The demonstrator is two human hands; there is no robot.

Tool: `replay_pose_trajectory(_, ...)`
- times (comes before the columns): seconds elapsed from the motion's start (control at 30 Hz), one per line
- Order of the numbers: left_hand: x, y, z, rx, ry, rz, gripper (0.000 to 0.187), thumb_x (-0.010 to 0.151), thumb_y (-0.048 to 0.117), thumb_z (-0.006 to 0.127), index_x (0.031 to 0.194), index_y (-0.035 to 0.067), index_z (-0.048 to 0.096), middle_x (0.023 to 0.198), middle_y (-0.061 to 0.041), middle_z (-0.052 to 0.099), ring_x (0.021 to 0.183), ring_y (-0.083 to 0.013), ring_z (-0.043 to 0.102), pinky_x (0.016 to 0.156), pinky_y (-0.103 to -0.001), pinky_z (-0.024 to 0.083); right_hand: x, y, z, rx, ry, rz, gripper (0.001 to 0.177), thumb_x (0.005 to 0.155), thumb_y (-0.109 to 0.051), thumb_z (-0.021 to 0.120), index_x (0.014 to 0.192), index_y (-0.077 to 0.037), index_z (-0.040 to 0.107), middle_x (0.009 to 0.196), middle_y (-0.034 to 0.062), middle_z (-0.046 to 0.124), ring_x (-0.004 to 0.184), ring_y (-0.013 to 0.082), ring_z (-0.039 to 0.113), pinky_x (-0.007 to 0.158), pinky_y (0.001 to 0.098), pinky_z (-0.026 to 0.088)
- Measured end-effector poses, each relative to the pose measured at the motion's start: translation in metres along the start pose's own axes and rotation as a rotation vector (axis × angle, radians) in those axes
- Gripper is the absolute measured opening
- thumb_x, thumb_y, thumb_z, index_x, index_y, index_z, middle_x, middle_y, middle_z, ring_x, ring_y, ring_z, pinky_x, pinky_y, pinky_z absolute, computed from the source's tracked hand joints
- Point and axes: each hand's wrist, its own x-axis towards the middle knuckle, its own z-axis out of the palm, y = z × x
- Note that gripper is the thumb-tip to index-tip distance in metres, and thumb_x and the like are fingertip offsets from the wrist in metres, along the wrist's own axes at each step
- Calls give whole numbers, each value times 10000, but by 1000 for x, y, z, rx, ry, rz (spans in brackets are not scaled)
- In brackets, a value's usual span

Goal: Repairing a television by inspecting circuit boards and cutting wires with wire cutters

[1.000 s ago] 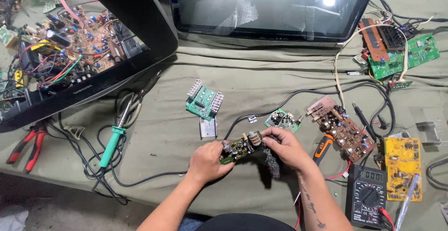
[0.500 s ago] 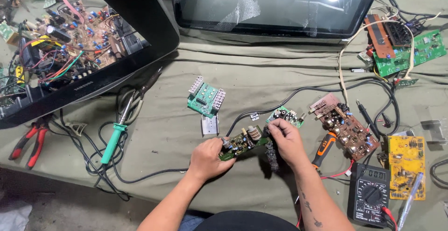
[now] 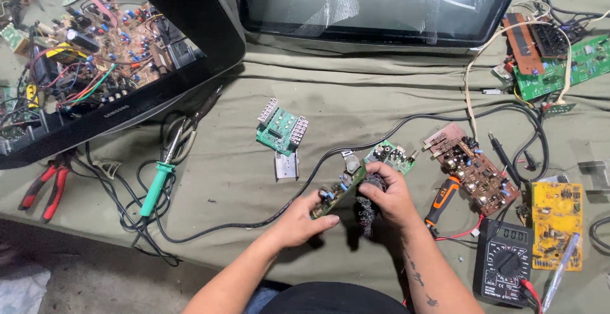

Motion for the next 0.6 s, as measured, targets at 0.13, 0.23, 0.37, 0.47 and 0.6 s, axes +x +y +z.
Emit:
replay_pose_trajectory(0.13, -2, -31, 26, -634, -241, -169, 268, 977, 337, 657, 979, 75, 604, 763, -81, 665, 620, -145, 641, 535, -262, 539, 3, -10, -3, -107, 24, -22, 342, 735, -149, 907, 1022, -37, 759, 879, 52, 720, 826, 114, 585, 811, 298, 497)
replay_pose_trajectory(0.23, 2, -68, 37, -744, -249, -283, 382, 982, 420, 554, 926, 57, 661, 738, -97, 646, 577, -121, 647, 502, -234, 514, 5, -19, 3, -205, -18, -52, 343, 737, -160, 907, 1038, -50, 784, 863, 73, 727, 817, 131, 597, 785, 311, 500)
replay_pose_trajectory(0.37, 1, -62, 31, -887, -253, -246, 445, 970, 374, 532, 1162, -19, 617, 719, -133, 596, 525, -130, 590, 455, -220, 451, 6, -13, 0, -176, 32, -23, 323, 757, -157, 882, 1053, -59, 796, 847, 50, 713, 800, 109, 584, 774, 292, 501)
replay_pose_trajectory(0.47, 2, -54, 26, -920, -279, -228, 569, 965, 370, 532, 1365, -33, 563, 709, -127, 588, 521, -125, 574, 452, -206, 428, 6, -10, -2, -114, 97, 16, 293, 785, -149, 850, 1054, -57, 782, 836, 22, 699, 792, 83, 569, 761, 259, 491)
replay_pose_trajectory(0.6, 4, -53, 25, -977, -286, -221, 608, 965, 375, 525, 1395, -53, 554, 682, -123, 567, 508, -130, 554, 444, -203, 408, 7, -5, -7, -89, 150, 35, 251, 807, -161, 826, 1030, -57, 775, 833, 29, 700, 783, 77, 566, 742, 247, 485)
